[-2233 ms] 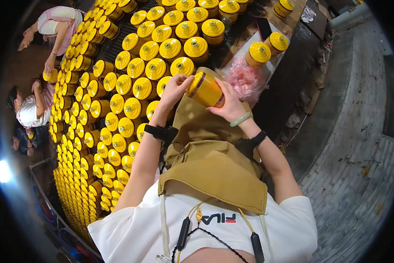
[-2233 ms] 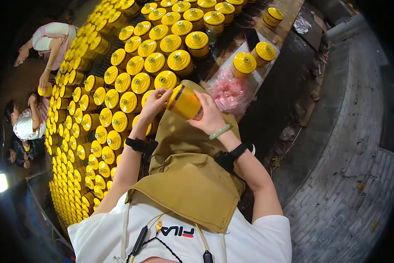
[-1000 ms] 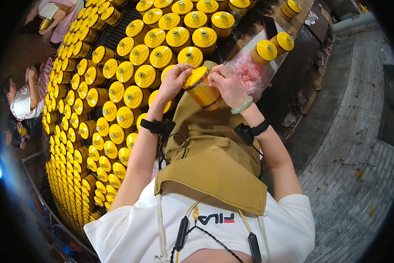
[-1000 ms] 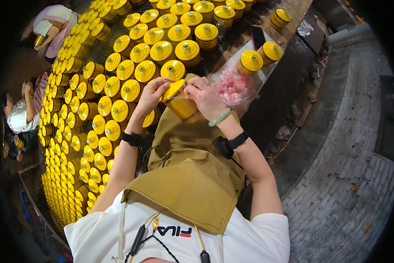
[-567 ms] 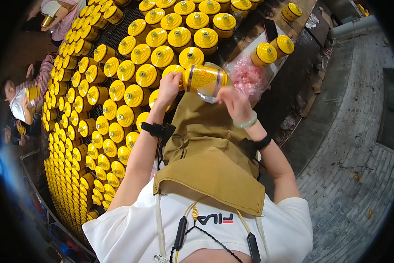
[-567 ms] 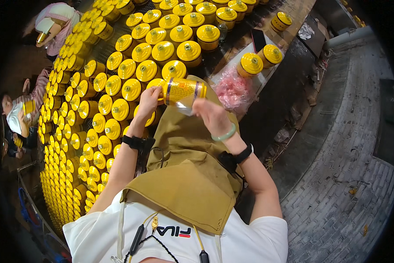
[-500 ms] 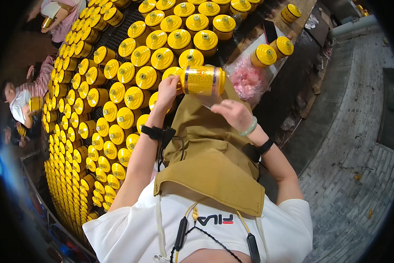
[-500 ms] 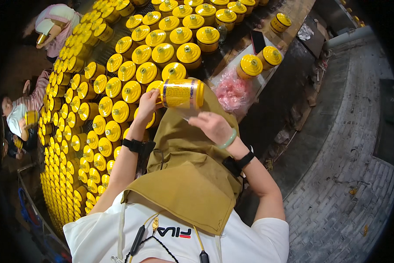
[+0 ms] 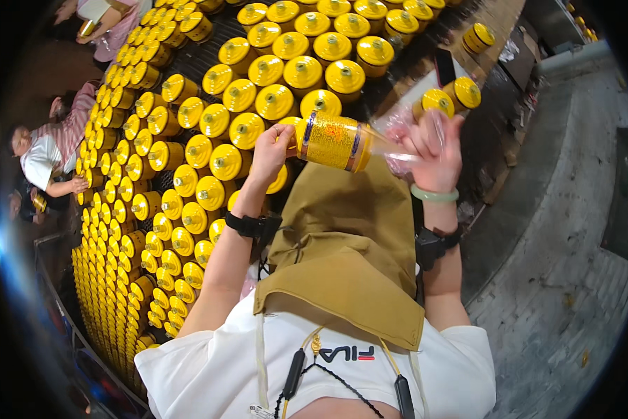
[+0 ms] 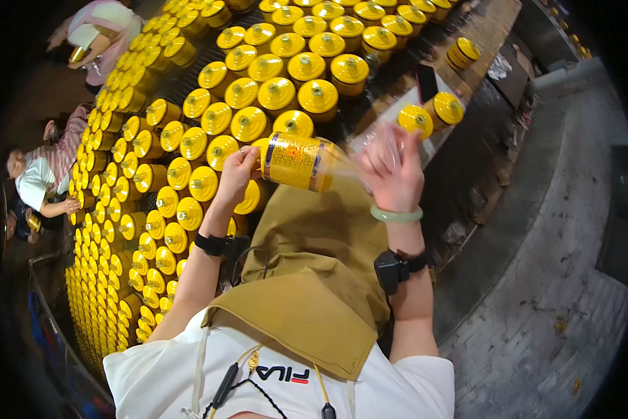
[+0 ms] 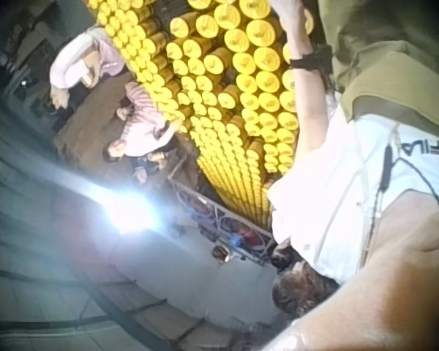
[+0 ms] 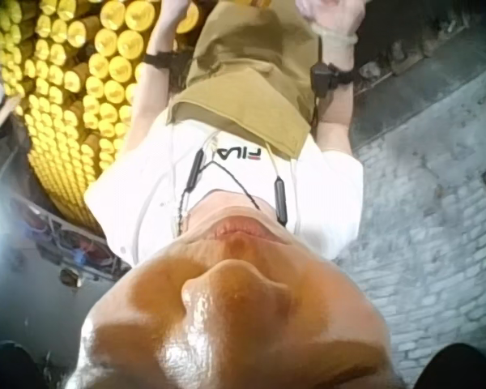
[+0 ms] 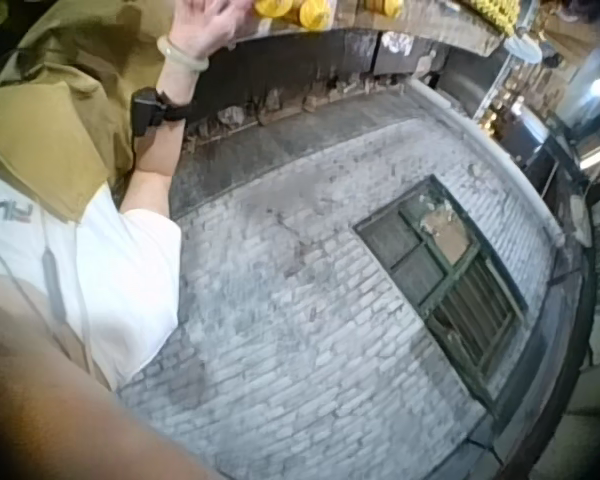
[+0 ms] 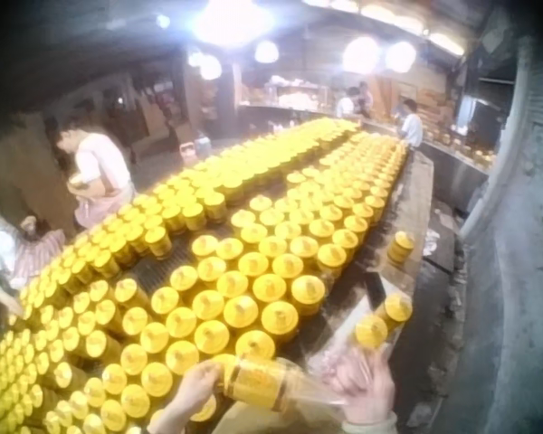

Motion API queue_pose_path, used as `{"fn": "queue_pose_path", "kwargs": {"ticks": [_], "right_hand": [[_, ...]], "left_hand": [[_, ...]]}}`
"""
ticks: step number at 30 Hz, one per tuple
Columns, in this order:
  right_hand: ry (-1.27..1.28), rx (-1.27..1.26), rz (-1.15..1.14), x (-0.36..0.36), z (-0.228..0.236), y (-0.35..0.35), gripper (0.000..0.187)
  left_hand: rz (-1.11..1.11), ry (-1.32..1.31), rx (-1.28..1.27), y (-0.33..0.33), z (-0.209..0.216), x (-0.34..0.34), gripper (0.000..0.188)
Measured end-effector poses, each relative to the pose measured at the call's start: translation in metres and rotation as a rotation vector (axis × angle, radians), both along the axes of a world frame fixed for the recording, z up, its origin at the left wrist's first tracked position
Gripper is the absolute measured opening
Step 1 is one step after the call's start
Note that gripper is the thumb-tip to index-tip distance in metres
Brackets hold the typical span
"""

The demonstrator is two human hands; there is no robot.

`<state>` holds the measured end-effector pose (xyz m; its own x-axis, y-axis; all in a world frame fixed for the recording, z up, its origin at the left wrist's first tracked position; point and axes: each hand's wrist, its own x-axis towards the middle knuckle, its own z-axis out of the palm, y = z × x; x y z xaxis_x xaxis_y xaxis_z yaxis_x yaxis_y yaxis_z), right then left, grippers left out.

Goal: Picking up yellow canisters from a conveyor belt, inspecting them, and placing them back down.

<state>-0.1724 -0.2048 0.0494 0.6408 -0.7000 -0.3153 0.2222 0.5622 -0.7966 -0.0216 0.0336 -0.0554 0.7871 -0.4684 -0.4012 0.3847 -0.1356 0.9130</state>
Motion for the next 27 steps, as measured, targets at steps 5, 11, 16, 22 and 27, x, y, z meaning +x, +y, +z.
{"fn": "queue_pose_path", "kwargs": {"ticks": [5,11,16,22,27], "right_hand": [[0.547,-1.353,0.272,-0.011,-0.056,-0.031,0.034],[0.979,-1.425,0.454,-0.055,-0.195,-0.064,0.037],[0.860,-1.184,0.488,-0.044,-0.195,-0.029,0.045],[0.964,-1.648,0.437,-0.073,-0.189,-0.035,0.028],[1.058,-1.188,0.448,-0.057,-0.155,-0.022,0.023]], "left_hand": [[0.411,-0.067,-0.053,0.039,0.020,0.046,0.022],[0.688,-0.858,0.376,0.096,0.088,0.209,0.026],[0.532,-1.400,0.673,0.114,0.060,0.318,0.014],[0.360,-1.179,0.718,0.078,-0.033,0.359,0.014],[0.191,-1.085,0.964,0.093,-0.064,0.365,0.025]]}}
